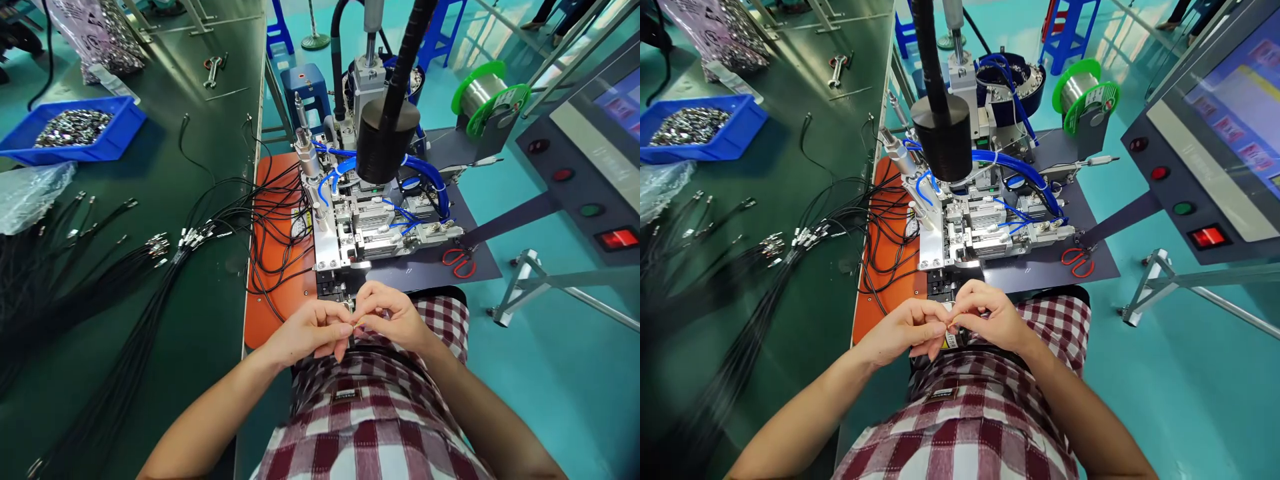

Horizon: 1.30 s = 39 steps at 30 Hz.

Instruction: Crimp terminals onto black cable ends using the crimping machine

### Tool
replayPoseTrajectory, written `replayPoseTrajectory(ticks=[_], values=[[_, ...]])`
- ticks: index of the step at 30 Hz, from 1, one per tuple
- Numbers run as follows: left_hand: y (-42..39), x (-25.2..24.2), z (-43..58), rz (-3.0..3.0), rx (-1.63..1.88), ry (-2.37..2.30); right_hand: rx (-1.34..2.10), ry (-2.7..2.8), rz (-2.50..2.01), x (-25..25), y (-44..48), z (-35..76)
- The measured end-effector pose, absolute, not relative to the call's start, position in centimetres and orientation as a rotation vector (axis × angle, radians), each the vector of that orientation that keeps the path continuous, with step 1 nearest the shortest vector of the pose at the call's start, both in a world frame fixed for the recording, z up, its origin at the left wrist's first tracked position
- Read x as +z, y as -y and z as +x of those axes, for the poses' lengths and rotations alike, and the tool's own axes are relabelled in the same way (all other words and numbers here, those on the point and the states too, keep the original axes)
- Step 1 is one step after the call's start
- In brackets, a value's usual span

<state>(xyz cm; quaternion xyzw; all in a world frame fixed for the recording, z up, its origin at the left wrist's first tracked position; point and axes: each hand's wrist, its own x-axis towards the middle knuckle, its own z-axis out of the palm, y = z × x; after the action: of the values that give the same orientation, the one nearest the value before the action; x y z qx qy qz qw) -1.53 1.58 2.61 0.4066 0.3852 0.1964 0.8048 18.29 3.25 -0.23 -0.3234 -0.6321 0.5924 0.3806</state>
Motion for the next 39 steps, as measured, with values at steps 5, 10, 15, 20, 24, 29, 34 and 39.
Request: replayPoseTrajectory(ticks=[5,10,15,20,24,29,34,39], values=[[-2.1,2.3,-1.4,0.818,0.333,-0.732,1.689,1.627,-0.686,-0.1,-3.7,18.7],[-2.6,1.4,-1.5,0.830,0.227,-0.695,1.797,1.756,-0.552,-0.2,-4.8,18.5],[-1.9,1.7,-1.1,0.900,0.442,-0.888,1.590,1.410,-0.976,-1.4,-4.9,18.1],[-1.4,2.1,-0.5,0.872,0.655,-0.984,1.388,1.407,-1.182,-1.2,-2.9,18.0],[-1.5,2.1,-0.4,0.823,0.738,-1.043,1.186,1.497,-1.187,-0.3,-1.6,17.6],[-1.6,1.9,-0.4,0.805,0.798,-1.107,0.964,1.636,-1.183,0.0,-1.4,16.8],[-1.5,1.8,-0.3,0.820,0.821,-1.124,0.681,1.851,-1.134,-0.5,-1.0,16.9],[-1.6,1.8,-0.3,0.824,0.878,-1.154,0.345,2.033,-1.090,-2.1,-0.2,17.2]])
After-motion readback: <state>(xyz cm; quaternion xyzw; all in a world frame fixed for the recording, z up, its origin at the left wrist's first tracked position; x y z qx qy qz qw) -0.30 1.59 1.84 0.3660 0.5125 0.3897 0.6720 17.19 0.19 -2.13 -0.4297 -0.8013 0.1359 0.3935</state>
